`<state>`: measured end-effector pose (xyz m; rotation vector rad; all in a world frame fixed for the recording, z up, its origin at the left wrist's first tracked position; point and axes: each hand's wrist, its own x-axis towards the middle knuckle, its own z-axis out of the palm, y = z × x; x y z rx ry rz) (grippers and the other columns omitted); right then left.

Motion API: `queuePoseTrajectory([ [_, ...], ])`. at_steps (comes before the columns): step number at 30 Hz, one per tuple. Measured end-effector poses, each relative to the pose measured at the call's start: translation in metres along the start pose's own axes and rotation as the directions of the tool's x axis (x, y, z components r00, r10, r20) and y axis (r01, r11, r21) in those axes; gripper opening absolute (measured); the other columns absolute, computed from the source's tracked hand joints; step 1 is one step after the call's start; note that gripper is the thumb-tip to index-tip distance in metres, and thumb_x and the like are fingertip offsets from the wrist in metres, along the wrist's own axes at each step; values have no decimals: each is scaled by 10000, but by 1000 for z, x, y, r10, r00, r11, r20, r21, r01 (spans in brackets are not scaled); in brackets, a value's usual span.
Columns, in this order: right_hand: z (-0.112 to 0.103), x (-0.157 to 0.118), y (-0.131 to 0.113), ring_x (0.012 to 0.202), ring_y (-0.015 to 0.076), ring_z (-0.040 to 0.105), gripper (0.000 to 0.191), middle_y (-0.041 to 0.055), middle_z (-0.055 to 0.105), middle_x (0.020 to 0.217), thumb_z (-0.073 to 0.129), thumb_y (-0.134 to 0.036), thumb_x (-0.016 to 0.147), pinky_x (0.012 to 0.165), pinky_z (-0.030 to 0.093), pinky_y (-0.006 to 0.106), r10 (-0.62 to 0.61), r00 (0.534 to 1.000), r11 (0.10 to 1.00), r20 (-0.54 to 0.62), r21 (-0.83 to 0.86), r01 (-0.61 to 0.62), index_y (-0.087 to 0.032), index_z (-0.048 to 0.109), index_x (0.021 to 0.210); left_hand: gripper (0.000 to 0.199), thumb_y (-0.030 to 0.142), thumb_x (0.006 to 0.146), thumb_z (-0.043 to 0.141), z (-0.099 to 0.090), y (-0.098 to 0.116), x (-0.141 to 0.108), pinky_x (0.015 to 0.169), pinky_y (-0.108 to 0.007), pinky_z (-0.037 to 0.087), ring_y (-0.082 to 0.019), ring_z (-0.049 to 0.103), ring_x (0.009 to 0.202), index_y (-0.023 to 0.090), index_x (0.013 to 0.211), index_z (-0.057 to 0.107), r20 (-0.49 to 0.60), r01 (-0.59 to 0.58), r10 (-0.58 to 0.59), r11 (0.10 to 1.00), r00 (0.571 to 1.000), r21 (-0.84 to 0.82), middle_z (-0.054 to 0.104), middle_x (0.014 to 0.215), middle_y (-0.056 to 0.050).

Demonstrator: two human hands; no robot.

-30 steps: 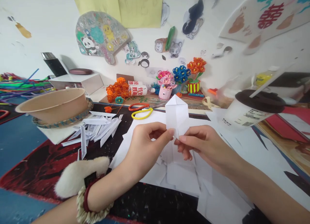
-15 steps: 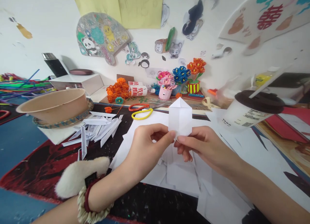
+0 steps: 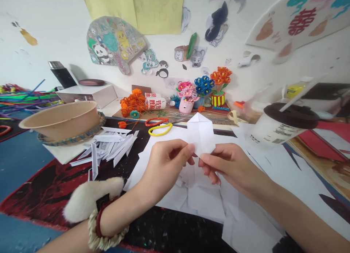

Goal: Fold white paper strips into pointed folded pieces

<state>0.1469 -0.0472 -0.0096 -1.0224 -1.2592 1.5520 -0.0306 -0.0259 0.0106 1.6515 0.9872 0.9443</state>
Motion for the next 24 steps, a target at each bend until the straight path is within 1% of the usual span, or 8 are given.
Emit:
queuePoseTrajectory([
  [3,1,0,-1,459,85,574,223,5,639,598,702,-352,820,420,442,200,-21,999,1000,-38,-7,20,-165,710,698,348,322,907,517,0,0,3,549,-214,385,-104,490,569,145,629,632,13,-5,5,1000,1000,-20,614,623,-6],
  [7,3,-1,-1,464,97,575,239,13,637,602,703,-382,809,421,455,217,-37,997,997,-62,-66,33,-164,707,708,338,293,909,513,-2,1,4,591,-221,390,-107,496,592,153,620,618,-19,-56,59,992,998,116,614,638,1],
  [11,3,-1,0,463,101,579,257,22,645,612,712,-400,794,421,458,223,-35,997,994,-74,-110,27,-158,703,706,307,266,895,531,-3,-1,4,575,-224,385,-106,485,573,155,616,596,-34,-101,107,983,994,151,602,620,3],
  [16,5,0,0,459,100,573,260,13,632,608,701,-406,803,416,451,219,-40,996,992,-76,-119,31,-155,687,735,352,294,941,448,-1,-2,4,574,-216,386,-105,498,591,155,643,572,10,-72,71,989,997,132,580,630,4],
  [19,5,2,-1,493,114,589,292,20,639,641,682,-436,813,453,474,239,-27,998,991,-50,-130,21,-151,666,750,278,281,918,480,0,-1,5,602,-218,411,-116,533,640,155,689,574,69,-102,95,990,993,102,580,671,1],
  [21,2,4,-2,539,129,604,334,40,656,691,675,-476,808,504,495,262,1,1000,985,5,-171,0,-145,665,765,238,260,892,507,-2,-2,8,601,-219,416,-122,544,646,156,687,565,65,-98,90,986,994,137,581,669,0],
  [23,-6,6,-3,606,140,613,377,66,676,772,672,-517,797,565,503,274,11,999,973,52,-232,1,-141,680,814,231,254,876,514,-6,-6,12,565,-217,407,-120,541,603,163,665,533,58,-56,44,977,997,205,594,638,0],
  [24,-11,8,-4,641,143,612,408,79,681,816,659,-544,797,590,499,276,-7,999,964,42,-266,18,-140,688,843,223,258,869,519,-10,-8,14,544,-214,405,-118,541,572,168,665,517,84,-32,13,973,996,227,606,618,1],
])
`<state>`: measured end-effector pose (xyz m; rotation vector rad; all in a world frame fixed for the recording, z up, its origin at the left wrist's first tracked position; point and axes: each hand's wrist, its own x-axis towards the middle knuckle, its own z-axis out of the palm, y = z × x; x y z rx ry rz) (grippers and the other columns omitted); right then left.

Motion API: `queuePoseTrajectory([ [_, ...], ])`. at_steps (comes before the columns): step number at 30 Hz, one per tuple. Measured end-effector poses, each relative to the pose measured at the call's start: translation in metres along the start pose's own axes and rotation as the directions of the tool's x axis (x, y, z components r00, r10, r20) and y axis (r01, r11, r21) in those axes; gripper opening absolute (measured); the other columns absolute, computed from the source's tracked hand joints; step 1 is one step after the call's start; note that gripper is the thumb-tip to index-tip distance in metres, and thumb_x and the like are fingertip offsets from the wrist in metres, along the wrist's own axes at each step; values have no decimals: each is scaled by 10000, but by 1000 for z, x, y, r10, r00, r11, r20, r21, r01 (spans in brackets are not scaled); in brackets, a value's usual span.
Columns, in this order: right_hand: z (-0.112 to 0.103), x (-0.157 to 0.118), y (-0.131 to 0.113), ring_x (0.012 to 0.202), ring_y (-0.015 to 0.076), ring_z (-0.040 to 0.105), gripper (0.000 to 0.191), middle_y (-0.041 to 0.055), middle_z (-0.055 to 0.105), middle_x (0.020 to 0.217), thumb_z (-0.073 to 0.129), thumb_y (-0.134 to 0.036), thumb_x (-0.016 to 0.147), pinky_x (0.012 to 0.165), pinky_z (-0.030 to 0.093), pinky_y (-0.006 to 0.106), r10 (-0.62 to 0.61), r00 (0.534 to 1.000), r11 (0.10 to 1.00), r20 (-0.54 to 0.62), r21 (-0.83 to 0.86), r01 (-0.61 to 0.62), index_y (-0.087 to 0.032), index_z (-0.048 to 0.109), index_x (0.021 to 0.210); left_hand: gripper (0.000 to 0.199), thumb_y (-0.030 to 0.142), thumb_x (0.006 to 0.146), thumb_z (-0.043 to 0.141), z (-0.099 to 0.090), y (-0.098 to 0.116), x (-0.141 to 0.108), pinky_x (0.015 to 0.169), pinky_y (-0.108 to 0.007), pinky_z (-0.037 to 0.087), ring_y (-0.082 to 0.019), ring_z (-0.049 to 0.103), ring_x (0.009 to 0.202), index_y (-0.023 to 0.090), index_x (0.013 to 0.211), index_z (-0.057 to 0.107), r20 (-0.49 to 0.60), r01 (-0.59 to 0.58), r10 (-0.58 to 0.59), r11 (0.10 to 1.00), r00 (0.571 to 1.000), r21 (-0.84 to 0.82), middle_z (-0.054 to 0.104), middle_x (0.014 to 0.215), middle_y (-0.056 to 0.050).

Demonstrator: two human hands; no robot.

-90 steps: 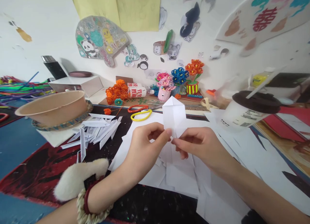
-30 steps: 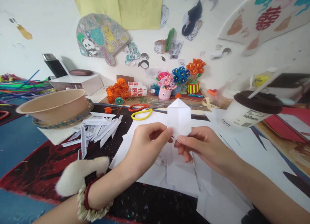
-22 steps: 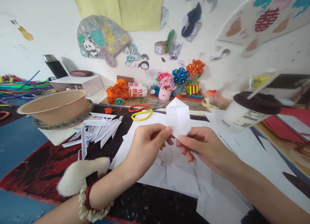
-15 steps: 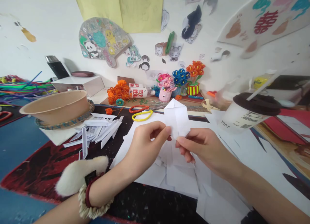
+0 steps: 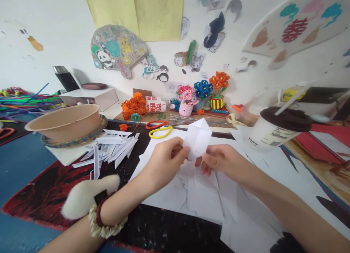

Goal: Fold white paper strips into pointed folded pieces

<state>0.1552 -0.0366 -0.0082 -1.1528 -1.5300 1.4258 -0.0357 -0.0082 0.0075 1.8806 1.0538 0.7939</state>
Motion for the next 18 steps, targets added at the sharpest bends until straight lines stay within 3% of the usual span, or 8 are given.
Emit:
queuePoseTrajectory([
  [3,-14,3,4,736,173,627,511,75,672,895,652,-566,789,640,495,296,-9,971,999,-238,-51,-3,-177,641,1119,210,265,851,529,-10,-9,6,508,-210,411,-123,566,532,178,662,495,235,41,-47,999,971,32,667,606,-18],
  [5,-18,5,6,775,190,629,511,62,672,897,700,-517,763,685,492,317,-12,961,995,-278,-102,-17,-195,628,1154,217,260,838,533,-15,-13,8,491,-205,396,-118,538,499,181,639,498,303,27,-54,995,952,92,666,572,-16],
  [8,-17,6,8,747,196,617,314,38,672,803,756,-429,707,677,469,322,15,974,984,-226,-168,-54,-180,686,885,218,287,844,522,-18,-18,10,489,-207,375,-113,508,490,179,656,536,304,-3,-47,986,951,164,642,547,0],
  [11,-13,7,9,637,160,563,235,2,619,661,748,-368,700,599,414,293,39,969,973,-243,-213,-92,-179,615,658,211,342,831,559,-17,-22,12,516,-215,371,-123,527,543,178,698,567,280,-47,-11,978,960,202,620,577,13],
  [15,-15,7,12,581,144,506,222,-15,570,588,722,-337,710,556,360,288,50,969,947,-241,-296,-123,-188,599,599,115,264,765,617,-17,-25,13,535,-228,347,-127,501,576,177,691,600,223,-148,69,921,972,360,588,626,20],
  [18,-21,9,16,600,158,505,156,6,609,655,719,-324,700,562,372,304,13,979,909,-203,-405,-96,-198,663,626,66,208,769,595,-18,-27,15,567,-241,351,-136,512,613,174,725,631,231,-214,118,865,966,454,615,690,-3],
])
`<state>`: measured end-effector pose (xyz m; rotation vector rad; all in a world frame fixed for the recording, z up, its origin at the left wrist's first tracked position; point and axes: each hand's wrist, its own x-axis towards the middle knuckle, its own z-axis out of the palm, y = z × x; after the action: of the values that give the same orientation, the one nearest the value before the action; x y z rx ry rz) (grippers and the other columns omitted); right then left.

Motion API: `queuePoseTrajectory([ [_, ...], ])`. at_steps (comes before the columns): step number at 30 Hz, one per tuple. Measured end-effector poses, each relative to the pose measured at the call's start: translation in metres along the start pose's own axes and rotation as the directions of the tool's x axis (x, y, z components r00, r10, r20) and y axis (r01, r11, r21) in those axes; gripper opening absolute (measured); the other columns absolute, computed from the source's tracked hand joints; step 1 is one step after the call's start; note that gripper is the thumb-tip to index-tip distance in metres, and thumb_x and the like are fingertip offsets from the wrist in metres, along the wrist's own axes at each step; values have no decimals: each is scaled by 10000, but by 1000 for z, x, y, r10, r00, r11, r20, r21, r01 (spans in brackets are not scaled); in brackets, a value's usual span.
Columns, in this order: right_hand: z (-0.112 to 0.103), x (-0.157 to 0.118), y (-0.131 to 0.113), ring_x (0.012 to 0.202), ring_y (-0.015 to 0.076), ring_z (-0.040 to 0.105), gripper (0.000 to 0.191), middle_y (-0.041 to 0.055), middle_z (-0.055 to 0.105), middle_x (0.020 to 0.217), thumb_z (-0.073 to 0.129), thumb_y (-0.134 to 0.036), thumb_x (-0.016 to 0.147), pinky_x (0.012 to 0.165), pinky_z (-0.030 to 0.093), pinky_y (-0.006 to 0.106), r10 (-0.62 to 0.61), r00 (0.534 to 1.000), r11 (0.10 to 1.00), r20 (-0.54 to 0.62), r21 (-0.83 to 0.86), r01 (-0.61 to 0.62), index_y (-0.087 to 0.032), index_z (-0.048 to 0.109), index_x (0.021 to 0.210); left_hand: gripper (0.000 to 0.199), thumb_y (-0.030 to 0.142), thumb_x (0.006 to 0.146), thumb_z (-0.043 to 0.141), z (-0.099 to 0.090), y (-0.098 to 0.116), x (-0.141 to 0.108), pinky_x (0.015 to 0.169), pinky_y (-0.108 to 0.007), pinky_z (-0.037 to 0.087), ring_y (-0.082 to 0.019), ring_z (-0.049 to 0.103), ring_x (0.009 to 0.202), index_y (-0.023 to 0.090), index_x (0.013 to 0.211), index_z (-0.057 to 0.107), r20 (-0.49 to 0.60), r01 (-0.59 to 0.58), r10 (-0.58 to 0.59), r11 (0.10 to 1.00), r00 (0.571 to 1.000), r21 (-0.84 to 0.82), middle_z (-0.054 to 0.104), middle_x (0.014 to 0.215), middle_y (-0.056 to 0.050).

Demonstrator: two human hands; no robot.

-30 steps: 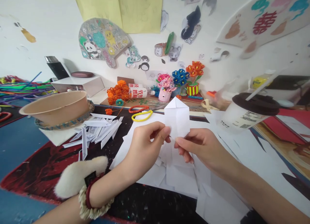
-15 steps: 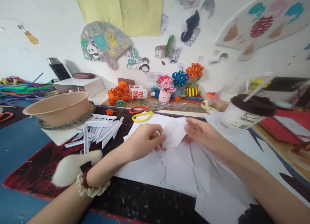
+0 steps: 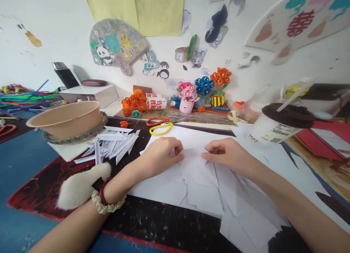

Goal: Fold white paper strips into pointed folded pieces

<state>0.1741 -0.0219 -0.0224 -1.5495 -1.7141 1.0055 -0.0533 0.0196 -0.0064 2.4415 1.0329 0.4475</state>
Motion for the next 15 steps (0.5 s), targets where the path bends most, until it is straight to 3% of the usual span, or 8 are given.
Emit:
queuePoseTrajectory([
  [4,-1,1,0,632,165,513,113,27,668,816,705,-286,720,587,414,320,-123,989,976,-77,-188,107,-221,730,810,80,145,765,583,3,-4,2,600,-244,379,-139,534,646,167,794,654,-5,-53,54,998,999,45,635,739,-16],
  [7,-1,0,-5,662,167,547,36,12,669,768,671,-220,761,621,444,312,-209,977,940,-43,-285,188,-214,707,757,105,101,763,588,5,-6,4,628,-242,412,-139,560,680,160,810,662,-40,-93,95,994,995,59,642,755,-14],
  [9,-2,-1,-6,689,164,576,99,4,669,752,633,-156,793,647,458,302,-265,964,914,11,-314,255,-207,689,729,114,74,772,591,7,-5,3,645,-242,432,-141,575,701,152,800,669,-46,-145,149,986,988,83,646,765,-20],
  [11,-4,-3,-4,733,166,600,167,11,680,788,576,-101,833,678,469,302,-353,933,865,69,-357,353,-200,688,759,137,55,795,579,7,-4,1,668,-246,453,-146,591,727,146,813,680,-26,-208,213,970,977,126,655,793,-33],
  [15,-6,-10,4,797,197,608,322,43,691,821,439,9,856,695,477,331,-531,825,675,193,-491,550,-174,702,880,189,59,864,526,4,4,-12,702,-258,489,-166,622,796,147,900,690,53,-325,323,904,945,278,669,875,-61],
])
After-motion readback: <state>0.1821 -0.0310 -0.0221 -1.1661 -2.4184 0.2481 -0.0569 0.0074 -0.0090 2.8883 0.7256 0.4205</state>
